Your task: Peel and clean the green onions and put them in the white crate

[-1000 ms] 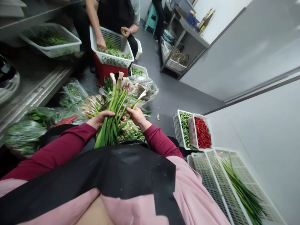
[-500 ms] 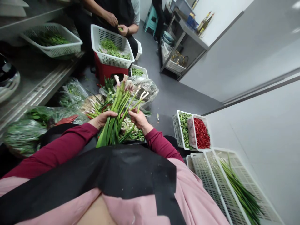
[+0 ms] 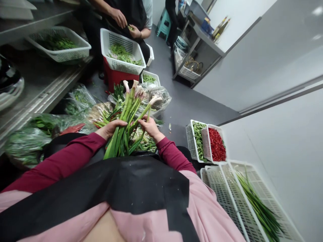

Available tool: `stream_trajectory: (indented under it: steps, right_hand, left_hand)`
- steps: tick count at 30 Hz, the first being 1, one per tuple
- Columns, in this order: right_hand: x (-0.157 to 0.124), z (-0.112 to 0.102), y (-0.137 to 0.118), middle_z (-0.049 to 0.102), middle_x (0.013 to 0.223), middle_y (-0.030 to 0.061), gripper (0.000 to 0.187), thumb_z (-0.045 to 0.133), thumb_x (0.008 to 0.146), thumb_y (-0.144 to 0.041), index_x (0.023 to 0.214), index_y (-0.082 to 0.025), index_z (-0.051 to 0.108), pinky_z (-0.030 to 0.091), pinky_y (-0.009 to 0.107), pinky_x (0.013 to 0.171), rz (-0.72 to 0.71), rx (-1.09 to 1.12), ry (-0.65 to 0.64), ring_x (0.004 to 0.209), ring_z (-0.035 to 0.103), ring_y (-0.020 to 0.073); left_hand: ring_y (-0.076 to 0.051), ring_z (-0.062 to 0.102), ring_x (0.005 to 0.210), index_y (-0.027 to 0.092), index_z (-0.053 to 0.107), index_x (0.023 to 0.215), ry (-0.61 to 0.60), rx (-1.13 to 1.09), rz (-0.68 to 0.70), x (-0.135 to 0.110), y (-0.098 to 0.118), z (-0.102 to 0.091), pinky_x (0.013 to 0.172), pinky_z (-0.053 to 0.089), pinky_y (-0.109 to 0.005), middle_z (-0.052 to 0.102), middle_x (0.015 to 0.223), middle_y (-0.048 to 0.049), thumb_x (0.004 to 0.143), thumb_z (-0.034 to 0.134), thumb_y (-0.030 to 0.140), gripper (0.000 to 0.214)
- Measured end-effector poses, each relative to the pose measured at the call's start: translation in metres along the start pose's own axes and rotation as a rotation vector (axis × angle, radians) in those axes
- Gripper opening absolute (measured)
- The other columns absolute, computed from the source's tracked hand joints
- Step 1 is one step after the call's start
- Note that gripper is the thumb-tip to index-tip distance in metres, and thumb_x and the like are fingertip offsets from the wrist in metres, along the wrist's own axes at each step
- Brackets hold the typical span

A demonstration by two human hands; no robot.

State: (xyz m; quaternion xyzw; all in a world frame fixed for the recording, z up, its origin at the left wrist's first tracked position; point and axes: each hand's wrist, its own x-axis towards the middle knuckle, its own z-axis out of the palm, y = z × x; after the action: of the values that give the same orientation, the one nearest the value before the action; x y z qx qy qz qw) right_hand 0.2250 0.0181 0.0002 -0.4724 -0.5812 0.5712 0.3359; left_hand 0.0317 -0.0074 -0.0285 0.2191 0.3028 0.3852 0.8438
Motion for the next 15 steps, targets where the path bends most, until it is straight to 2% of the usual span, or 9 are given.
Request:
stream_trajectory:
  steps: [4,8,12,15]
  right_hand:
    - [-0.004,0.003,-0.008,0.042,0.046,-0.0089,0.037,0.068,0.071,-0.049,0.077,-0.019,0.048,0.029,0.02,0.038,-0.005,-0.034,-0.051,0.038,0.037,0.0052]
    - [-0.003,0.002,-0.011,0.046,0.052,-0.0075,0.038,0.07,0.069,-0.048,0.08,-0.017,0.051,0.028,0.019,0.037,0.025,0.015,-0.129,0.039,0.036,0.0041]
    - [0.002,-0.011,-0.013,0.044,0.051,-0.0083,0.034,0.074,0.067,-0.04,0.081,-0.014,0.056,0.026,0.018,0.038,0.118,0.08,-0.29,0.039,0.032,0.0028]
    - [0.004,-0.025,-0.02,0.046,0.052,-0.0076,0.034,0.075,0.065,-0.035,0.086,-0.013,0.061,0.026,0.018,0.038,0.142,0.005,-0.366,0.041,0.033,0.0029]
  left_hand:
    - [-0.018,0.063,0.051,0.006,0.07,0.08,0.005,0.054,0.059,-0.003,0.002,-0.002,0.052,0.053,-0.026,0.07,0.062,-0.0092,0.059,0.064,0.015,0.024]
    - [-0.021,0.065,0.055,0.006,0.069,0.086,-0.102,0.042,-0.013,-0.004,0.001,-0.002,0.055,0.054,-0.031,0.069,0.062,-0.0105,0.06,0.062,0.018,0.029]
    - [-0.02,0.063,0.055,0.008,0.065,0.082,-0.178,0.033,-0.04,-0.003,0.0,0.0,0.05,0.052,-0.029,0.067,0.062,-0.0095,0.056,0.066,0.022,0.029]
    - [-0.017,0.058,0.052,0.01,0.062,0.074,-0.208,0.032,-0.001,-0.003,-0.001,0.004,0.046,0.048,-0.025,0.063,0.058,-0.0075,0.056,0.067,0.023,0.023]
